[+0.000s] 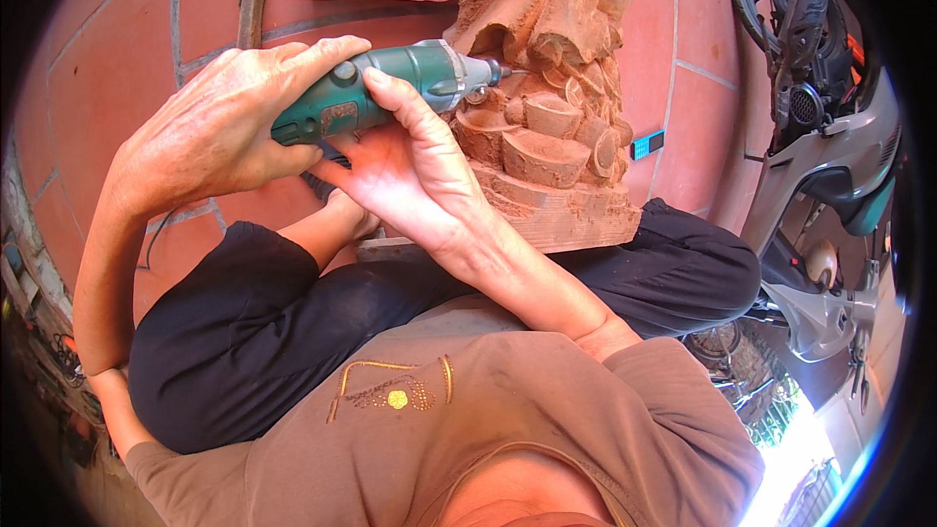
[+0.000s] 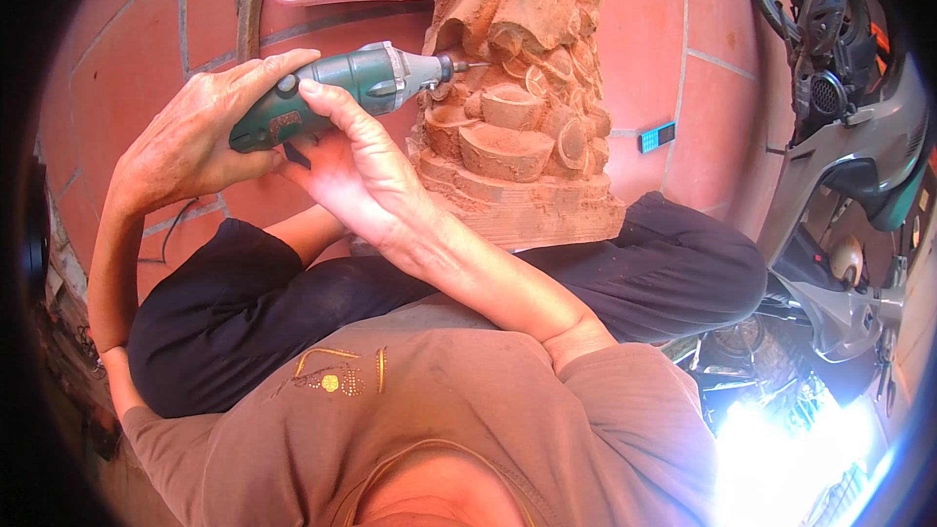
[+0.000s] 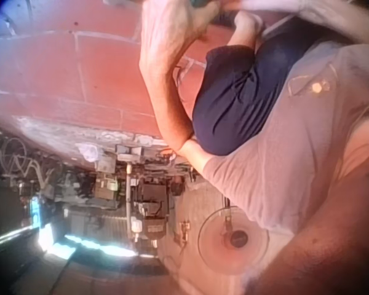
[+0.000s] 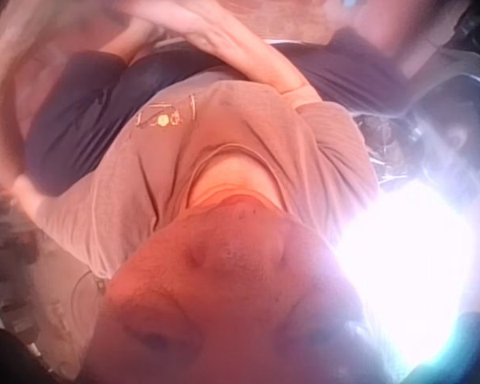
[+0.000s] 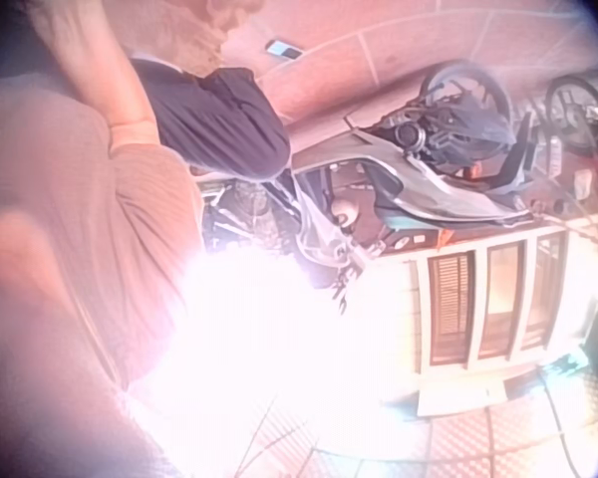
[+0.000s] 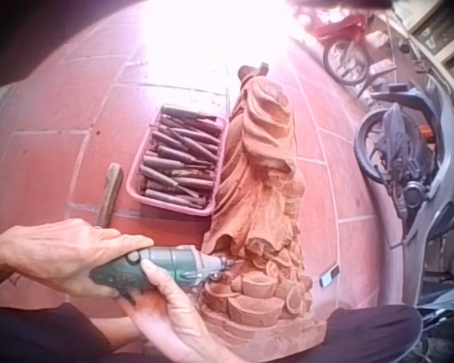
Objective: The person uses a green rotary tool to carve details into a wooden sculpture, focusing on layered sections. They hold the tool with both hands and adjust the angle to refine the surface, then set the tool down and reach for a chisel from a nearby tray.
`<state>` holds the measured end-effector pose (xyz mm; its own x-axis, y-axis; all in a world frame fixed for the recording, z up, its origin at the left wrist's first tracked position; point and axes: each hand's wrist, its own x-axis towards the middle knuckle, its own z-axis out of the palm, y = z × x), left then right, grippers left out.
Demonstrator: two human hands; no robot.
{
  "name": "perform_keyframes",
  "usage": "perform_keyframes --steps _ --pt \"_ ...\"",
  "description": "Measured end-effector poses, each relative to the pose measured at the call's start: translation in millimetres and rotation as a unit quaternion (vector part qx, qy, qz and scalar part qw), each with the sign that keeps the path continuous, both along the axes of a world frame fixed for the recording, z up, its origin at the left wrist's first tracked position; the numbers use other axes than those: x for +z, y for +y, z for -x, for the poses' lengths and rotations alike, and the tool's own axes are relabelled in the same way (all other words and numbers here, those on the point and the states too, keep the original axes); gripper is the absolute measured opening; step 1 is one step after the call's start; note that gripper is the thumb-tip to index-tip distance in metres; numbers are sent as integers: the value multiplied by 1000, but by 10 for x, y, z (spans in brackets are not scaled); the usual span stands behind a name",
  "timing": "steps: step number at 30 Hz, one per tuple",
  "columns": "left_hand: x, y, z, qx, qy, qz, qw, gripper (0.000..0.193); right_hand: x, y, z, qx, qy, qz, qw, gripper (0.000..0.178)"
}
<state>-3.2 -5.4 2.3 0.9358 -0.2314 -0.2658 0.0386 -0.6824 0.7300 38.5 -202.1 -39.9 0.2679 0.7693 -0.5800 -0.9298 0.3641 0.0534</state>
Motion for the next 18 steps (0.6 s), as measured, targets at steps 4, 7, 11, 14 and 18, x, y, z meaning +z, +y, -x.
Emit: perform_keyframes --steps 4,7,11,14,18 --pt "9 6 14 3 13 5 1000 85 0 12 4 5 3 9 1000 31" --pt "39 -4 21 7 26 -2 1000 83 -4 15 8 4 4 10 1000 31" --pt "-20 -7 64 13 -30 8 999 74 3 27 12 5 11 17 1000 32" --pt "38 2 43 5 18 -1 1000 79 -4 22 11 8 10 17 1000 34" --pt "22 5 75 2 5 -5 1000 79 15 29 17 13 14 20 1000 34"
